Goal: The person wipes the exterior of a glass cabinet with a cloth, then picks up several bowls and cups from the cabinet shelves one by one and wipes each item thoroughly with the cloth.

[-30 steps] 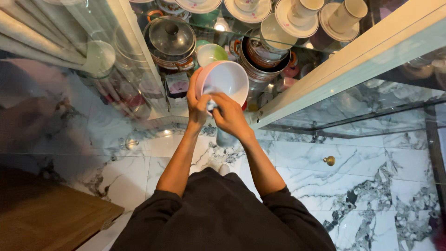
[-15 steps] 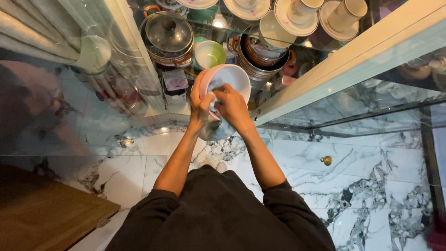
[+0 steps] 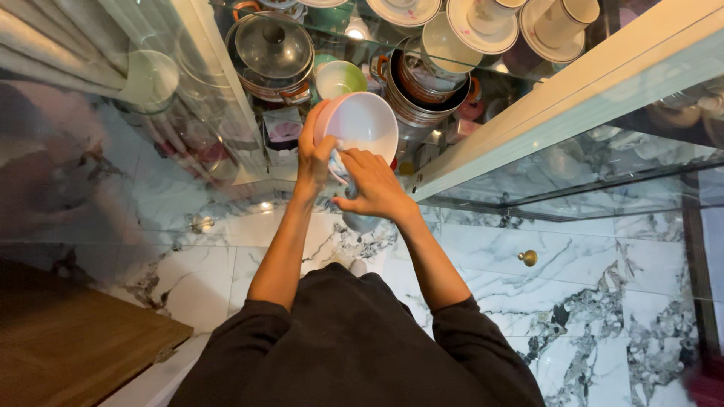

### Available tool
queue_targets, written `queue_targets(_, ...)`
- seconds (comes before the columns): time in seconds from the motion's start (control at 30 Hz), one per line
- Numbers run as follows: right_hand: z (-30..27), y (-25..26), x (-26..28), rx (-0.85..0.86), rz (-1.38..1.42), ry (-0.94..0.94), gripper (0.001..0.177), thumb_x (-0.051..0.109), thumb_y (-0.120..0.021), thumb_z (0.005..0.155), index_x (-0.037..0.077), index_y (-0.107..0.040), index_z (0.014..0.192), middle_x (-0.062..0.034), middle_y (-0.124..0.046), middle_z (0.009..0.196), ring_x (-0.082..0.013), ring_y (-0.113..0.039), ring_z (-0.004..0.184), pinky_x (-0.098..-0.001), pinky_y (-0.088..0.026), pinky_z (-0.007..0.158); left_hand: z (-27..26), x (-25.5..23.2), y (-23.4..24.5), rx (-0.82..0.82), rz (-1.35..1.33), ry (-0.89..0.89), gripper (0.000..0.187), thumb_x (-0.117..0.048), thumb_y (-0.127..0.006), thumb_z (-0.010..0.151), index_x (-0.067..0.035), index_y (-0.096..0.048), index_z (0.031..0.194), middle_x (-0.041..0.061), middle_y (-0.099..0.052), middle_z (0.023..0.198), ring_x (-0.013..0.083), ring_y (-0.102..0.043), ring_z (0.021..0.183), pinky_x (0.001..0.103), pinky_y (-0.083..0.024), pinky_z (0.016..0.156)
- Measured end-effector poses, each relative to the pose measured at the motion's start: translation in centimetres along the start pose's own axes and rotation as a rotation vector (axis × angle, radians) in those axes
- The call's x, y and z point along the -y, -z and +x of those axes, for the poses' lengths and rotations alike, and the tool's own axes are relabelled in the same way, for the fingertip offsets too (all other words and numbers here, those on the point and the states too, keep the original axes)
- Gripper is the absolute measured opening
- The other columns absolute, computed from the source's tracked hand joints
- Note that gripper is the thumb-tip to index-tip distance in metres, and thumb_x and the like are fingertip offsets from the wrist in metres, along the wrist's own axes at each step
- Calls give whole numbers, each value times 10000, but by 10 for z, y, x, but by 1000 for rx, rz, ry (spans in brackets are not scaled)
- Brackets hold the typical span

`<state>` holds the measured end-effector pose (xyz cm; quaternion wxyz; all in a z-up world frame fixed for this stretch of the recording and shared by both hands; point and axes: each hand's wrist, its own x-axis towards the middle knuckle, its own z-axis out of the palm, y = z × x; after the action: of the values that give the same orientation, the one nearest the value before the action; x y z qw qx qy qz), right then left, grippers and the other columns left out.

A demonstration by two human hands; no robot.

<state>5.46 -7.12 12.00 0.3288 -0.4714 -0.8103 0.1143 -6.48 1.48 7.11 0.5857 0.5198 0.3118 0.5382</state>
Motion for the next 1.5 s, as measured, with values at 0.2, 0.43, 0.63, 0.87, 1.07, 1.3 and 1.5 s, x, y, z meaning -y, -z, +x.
queue_targets(0.2,-16,-11,-31,62,-355,55,487,159,-729,602,45,-563,1046,-84,-568,949,-277,-526,928,-394,-396,803,-1,0,8,35,113,107,615,-165,-497,659,-12,-461,1254,132,-550,1131,200,-541,990,248,-437,843)
queue_targets(0.43,-27,-27,-44,-44,-170,83,386,116,-684,616,77,-562,980,-87,-607,923,-282,-596,820,-360,-474,681,-1,3,3,88,-19,186,701,-143,-569,685,-43,-348,1343,138,-502,1218,204,-536,1021,292,-461,847)
queue_targets(0.63,-12,-29,-43,-180,-122,-208,255,110,-702,629,99,-595,860,-97,-581,772,-300,-580,686,-381,-469,607,-15,27,-26,110,-2,-246,783,-198,-633,809,-21,-192,1431,173,-336,1398,258,-377,1273,342,-326,1064)
queue_targets(0.87,-13,-21,-16,-123,-330,-180,272,136,-724,619,67,-548,815,-102,-550,746,-315,-559,685,-413,-425,589,-7,29,-9,73,-34,-124,674,-252,-587,789,6,-352,1366,160,-492,1279,228,-482,1172,324,-385,1015)
queue_targets(1.07,-22,-9,-18,-77,-300,-52,264,113,-669,630,52,-551,858,-86,-547,759,-289,-563,691,-395,-432,592,-7,4,-8,102,-49,77,696,-259,-587,761,-6,-331,1358,154,-480,1246,204,-495,1102,312,-416,936)
queue_targets(1.3,-14,-10,-7,-103,-54,-145,233,110,-647,626,62,-579,843,-100,-582,776,-316,-576,723,-398,-452,604,-26,3,-22,-13,-23,-269,812,-320,-613,773,-12,-195,1398,156,-434,1264,213,-476,1148,338,-394,995)
queue_targets(1.5,-6,-15,15,-102,-75,-310,423,139,-696,659,69,-559,1053,-134,-608,839,-332,-584,782,-423,-446,652,-10,11,-7,46,-2,-181,659,-312,-564,758,44,-417,1294,154,-526,1217,220,-510,1113,317,-401,980)
